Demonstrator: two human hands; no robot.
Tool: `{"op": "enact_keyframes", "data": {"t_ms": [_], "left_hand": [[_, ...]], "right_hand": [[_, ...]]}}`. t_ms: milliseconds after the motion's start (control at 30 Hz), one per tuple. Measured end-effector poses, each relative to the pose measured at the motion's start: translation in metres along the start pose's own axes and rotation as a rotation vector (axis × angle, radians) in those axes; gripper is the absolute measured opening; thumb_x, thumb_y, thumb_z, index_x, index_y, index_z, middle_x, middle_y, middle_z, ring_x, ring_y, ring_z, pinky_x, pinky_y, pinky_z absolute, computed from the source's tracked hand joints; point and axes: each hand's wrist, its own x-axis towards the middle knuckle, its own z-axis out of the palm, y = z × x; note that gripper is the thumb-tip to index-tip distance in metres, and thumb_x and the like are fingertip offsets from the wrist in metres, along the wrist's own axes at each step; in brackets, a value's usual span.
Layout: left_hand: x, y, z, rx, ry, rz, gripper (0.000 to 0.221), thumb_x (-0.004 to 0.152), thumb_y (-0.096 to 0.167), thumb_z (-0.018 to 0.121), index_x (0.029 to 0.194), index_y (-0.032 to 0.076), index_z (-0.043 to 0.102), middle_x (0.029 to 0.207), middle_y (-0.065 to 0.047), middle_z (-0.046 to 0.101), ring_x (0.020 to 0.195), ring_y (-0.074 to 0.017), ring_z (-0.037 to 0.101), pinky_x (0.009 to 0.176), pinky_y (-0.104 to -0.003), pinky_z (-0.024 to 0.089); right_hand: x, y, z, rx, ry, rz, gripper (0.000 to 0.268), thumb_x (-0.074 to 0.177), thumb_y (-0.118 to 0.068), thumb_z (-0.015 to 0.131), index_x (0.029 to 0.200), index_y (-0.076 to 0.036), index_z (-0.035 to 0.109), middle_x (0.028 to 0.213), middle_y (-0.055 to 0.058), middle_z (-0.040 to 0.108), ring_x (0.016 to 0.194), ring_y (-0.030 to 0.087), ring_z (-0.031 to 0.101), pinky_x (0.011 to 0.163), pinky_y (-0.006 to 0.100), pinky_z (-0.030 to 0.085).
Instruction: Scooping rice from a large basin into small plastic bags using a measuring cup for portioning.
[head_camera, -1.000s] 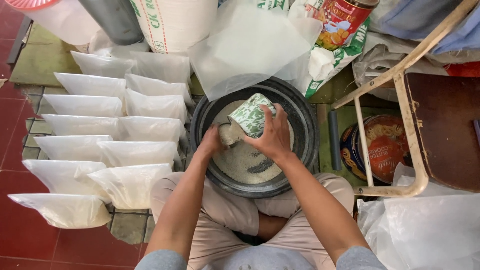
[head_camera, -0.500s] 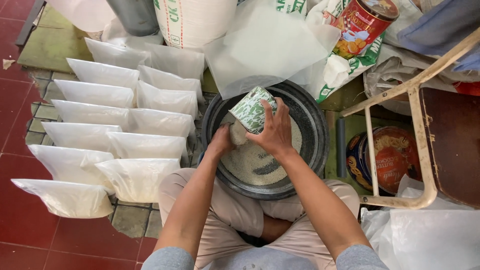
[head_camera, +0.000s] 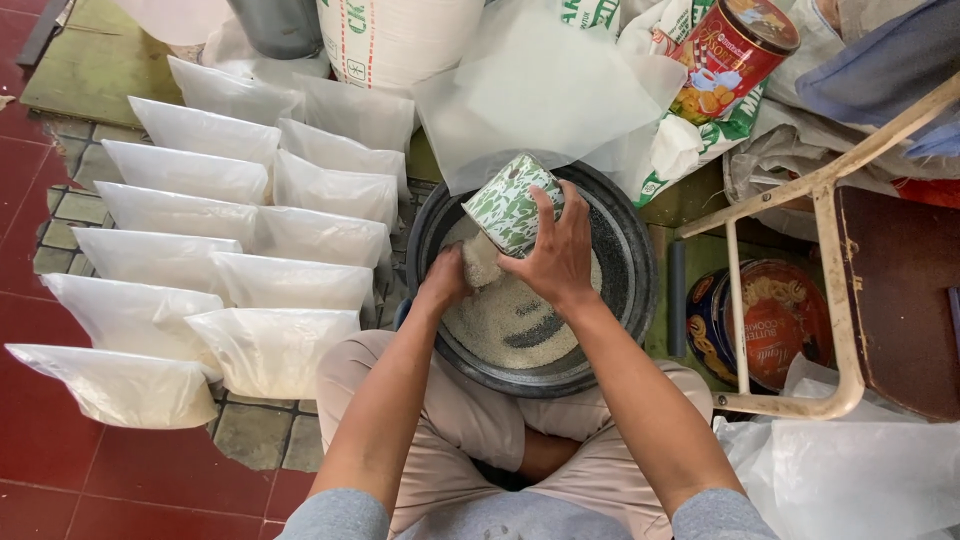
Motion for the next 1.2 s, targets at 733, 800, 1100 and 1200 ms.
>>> {"op": "enact_keyframes", "data": {"t_ms": [733,800,1100,1200], "left_hand": [[0.004,-0.007,0.007,0.012,-0.061,-0.042,0.122,0.054,0.001,0.098,0.155,-0.012,0.030,0.144,-0.041,0.044,0.132,-0.0608,0.052,0.105,-0.070,0.052],[0.006,-0.007,0.009,0.026,-0.080,-0.065,0.126,0.054,0.002,0.098,0.157,-0.011,0.027,0.148,-0.041,0.040,0.135,-0.0609,0.050,0.106,-0.071,0.050],[-0.008,0.010,-0.003,0.025,-0.085,-0.085,0.142,0.049,0.023,0.107,0.161,-0.004,0.024,0.160,-0.034,0.031,0.147,-0.0559,0.039,0.121,-0.063,0.042],[-0.012,0.019,-0.010,0.014,-0.074,-0.098,0.140,0.052,0.023,0.107,0.161,-0.005,0.024,0.161,-0.033,0.031,0.150,-0.0534,0.036,0.124,-0.061,0.039]], "right_hand": [[-0.012,0.016,-0.026,0.155,0.131,0.088,0.108,0.068,-0.055,0.093,0.151,-0.014,0.036,0.146,0.032,0.034,0.131,0.048,0.049,0.098,0.062,0.052],[-0.014,0.028,-0.026,0.229,0.135,0.183,0.109,0.069,-0.058,0.091,0.151,-0.013,0.034,0.144,0.033,0.036,0.128,0.046,0.051,0.097,0.061,0.053],[-0.044,0.103,-0.020,0.938,0.197,0.840,0.083,0.097,-0.047,0.078,0.150,-0.005,0.029,0.136,0.032,0.040,0.113,0.044,0.058,0.085,0.051,0.064],[-0.047,0.114,-0.035,1.176,0.243,1.022,0.079,0.095,-0.062,0.068,0.145,-0.010,0.037,0.134,0.020,0.046,0.105,0.030,0.062,0.072,0.044,0.065]]}}
